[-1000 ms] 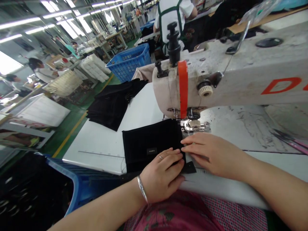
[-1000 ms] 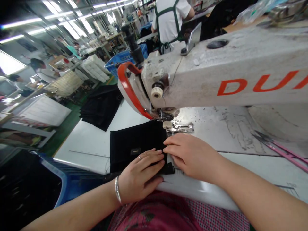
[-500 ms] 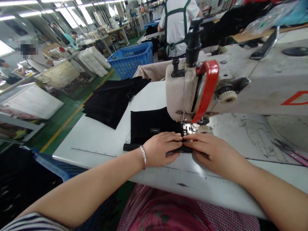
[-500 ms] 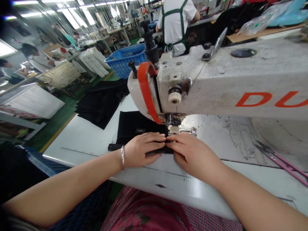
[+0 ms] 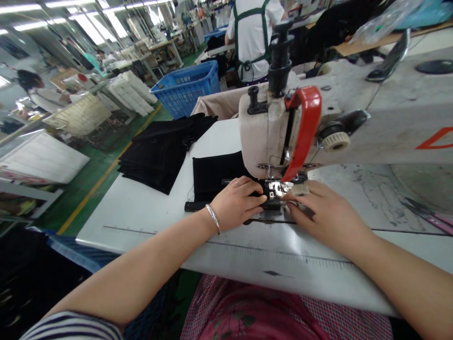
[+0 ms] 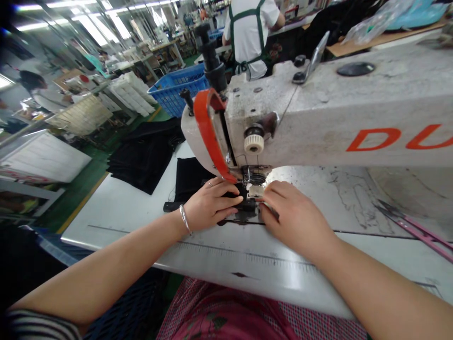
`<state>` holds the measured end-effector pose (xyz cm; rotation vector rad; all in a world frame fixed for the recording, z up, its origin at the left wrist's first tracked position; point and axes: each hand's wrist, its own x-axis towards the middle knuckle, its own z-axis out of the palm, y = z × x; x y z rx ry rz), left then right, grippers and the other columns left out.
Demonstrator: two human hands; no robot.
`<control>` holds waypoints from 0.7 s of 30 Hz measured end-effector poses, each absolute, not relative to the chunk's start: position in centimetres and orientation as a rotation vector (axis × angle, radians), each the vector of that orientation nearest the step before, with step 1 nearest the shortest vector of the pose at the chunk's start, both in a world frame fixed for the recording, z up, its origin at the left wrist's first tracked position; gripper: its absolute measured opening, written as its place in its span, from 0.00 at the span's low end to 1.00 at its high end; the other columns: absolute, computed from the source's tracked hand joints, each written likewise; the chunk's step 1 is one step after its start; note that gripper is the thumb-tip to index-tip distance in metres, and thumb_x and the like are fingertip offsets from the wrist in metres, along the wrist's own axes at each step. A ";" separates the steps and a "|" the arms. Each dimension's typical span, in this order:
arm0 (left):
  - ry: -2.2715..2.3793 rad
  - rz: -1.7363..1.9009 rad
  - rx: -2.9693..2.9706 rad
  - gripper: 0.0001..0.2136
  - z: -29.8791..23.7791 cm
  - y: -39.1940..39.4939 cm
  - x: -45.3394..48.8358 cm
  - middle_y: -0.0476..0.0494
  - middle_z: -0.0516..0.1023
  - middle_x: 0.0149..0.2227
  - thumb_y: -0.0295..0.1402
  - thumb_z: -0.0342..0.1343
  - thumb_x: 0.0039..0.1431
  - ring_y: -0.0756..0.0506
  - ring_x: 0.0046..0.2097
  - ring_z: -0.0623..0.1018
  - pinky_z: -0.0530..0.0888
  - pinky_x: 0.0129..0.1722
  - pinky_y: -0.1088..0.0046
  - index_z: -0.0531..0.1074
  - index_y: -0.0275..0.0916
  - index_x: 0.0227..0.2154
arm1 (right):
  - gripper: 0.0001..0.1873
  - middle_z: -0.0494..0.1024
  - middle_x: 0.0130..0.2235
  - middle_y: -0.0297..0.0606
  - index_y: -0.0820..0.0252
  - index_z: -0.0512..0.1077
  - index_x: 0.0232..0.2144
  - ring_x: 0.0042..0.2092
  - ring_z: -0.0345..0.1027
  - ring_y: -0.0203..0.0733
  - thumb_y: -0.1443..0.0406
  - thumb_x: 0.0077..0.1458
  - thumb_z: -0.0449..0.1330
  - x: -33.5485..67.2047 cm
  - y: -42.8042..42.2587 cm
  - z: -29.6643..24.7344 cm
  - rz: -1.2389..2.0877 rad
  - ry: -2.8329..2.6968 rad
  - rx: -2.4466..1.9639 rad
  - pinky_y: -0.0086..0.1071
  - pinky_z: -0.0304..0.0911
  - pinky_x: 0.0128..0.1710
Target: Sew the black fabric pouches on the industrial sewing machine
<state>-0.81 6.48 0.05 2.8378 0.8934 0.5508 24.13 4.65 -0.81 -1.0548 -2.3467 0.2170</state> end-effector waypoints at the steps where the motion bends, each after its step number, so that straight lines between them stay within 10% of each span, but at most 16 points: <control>1: 0.899 0.563 2.835 0.10 0.1 6.4 -1.0 0.41 0.76 0.45 0.34 0.54 0.65 0.41 0.50 0.71 0.70 0.53 0.58 0.74 0.38 0.45 | 0.08 0.74 0.39 0.42 0.60 0.72 0.39 0.43 0.66 0.48 0.66 0.60 0.54 24.3 4.9 -0.8 0.164 -2.323 -1.103 0.40 0.63 0.43; 9: 0.912 0.919 2.572 0.02 -1.3 5.8 -0.5 0.45 0.80 0.39 0.28 0.59 0.60 0.47 0.42 0.77 0.73 0.46 0.66 0.77 0.37 0.35 | 0.23 0.70 0.24 0.39 0.57 0.69 0.18 0.34 0.64 0.48 0.54 0.62 0.53 24.5 5.5 -1.0 -0.023 -2.420 -1.288 0.40 0.59 0.37; 15: 0.981 0.874 2.545 0.04 -1.2 4.8 0.6 0.45 0.80 0.40 0.27 0.57 0.62 0.46 0.43 0.77 0.73 0.47 0.65 0.76 0.37 0.37 | 0.08 0.77 0.40 0.39 0.57 0.72 0.42 0.43 0.69 0.45 0.65 0.62 0.55 23.3 4.3 -1.6 0.311 -2.424 -0.921 0.38 0.63 0.42; 21: 0.889 0.911 2.559 0.03 -1.5 5.7 0.4 0.45 0.80 0.39 0.26 0.58 0.61 0.47 0.43 0.78 0.73 0.46 0.66 0.76 0.36 0.35 | 0.09 0.77 0.41 0.39 0.55 0.74 0.40 0.42 0.71 0.45 0.64 0.64 0.53 23.6 4.5 -2.6 0.370 -2.440 -0.996 0.40 0.66 0.41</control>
